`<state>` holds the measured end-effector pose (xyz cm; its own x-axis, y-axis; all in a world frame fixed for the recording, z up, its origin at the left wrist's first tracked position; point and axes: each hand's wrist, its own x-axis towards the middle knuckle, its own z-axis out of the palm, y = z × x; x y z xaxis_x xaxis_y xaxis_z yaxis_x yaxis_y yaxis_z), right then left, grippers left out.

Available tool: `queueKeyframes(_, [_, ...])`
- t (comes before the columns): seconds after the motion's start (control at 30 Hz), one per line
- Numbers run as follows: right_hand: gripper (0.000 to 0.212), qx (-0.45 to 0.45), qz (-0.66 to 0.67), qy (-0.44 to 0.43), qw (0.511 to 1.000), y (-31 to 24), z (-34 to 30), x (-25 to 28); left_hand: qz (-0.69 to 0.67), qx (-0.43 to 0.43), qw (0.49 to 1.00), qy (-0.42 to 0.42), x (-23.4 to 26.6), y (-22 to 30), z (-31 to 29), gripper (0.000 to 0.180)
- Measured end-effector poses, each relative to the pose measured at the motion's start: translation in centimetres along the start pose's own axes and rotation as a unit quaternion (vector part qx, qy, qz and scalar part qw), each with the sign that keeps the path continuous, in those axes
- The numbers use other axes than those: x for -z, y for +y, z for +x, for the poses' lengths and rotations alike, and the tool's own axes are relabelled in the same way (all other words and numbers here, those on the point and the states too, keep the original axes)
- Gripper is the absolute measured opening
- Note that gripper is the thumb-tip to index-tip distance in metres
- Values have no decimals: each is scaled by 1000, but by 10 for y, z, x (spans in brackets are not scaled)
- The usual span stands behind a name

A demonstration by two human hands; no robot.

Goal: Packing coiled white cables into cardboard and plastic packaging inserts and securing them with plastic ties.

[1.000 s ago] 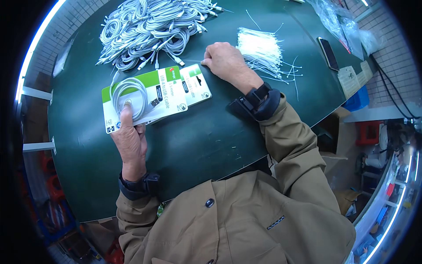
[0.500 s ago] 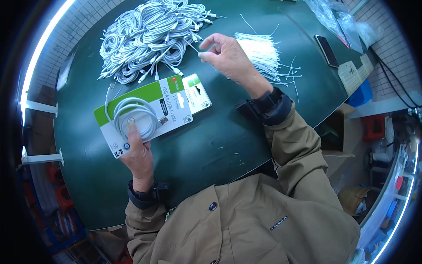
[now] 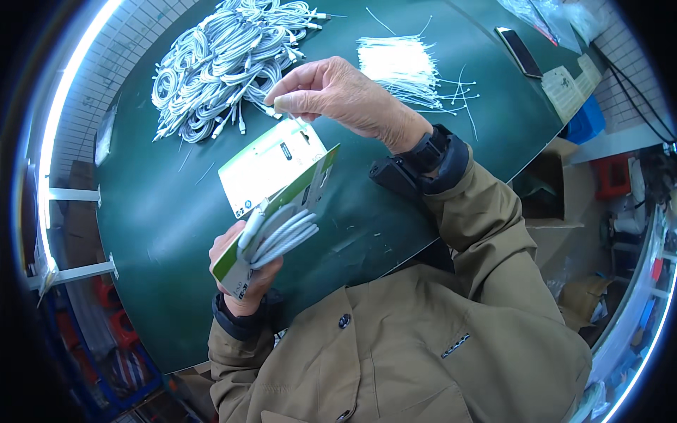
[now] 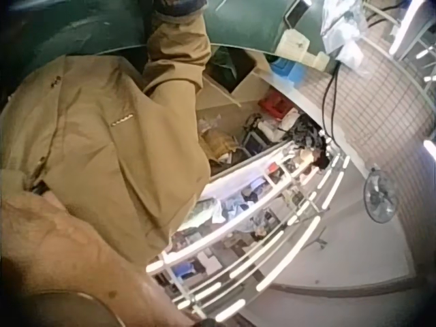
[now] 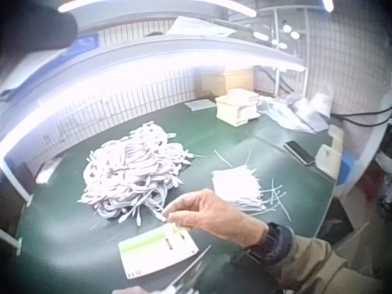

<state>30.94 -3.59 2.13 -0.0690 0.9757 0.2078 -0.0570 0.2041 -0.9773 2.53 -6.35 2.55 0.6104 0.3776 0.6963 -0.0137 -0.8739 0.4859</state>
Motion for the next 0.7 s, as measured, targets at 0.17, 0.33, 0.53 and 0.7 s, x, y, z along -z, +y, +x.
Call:
queueKeyframes(0.17, [23,-10,-26,-19,999,-11,-3,-6,11,17,999,-29,2,2,-4,21])
queueKeyframes(0.33, [18,53,-35,-41,997,-10,-5,-8,8,-53,998,-38,6,5,-1,39])
queueKeyframes(0.53, [19,138,-167,-100,971,-26,-12,-14,24,-79,993,-86,12,8,-6,44])
queueKeyframes(0.7, [17,131,-160,-110,972,-34,-16,-29,42,-89,992,-81,11,7,0,47])
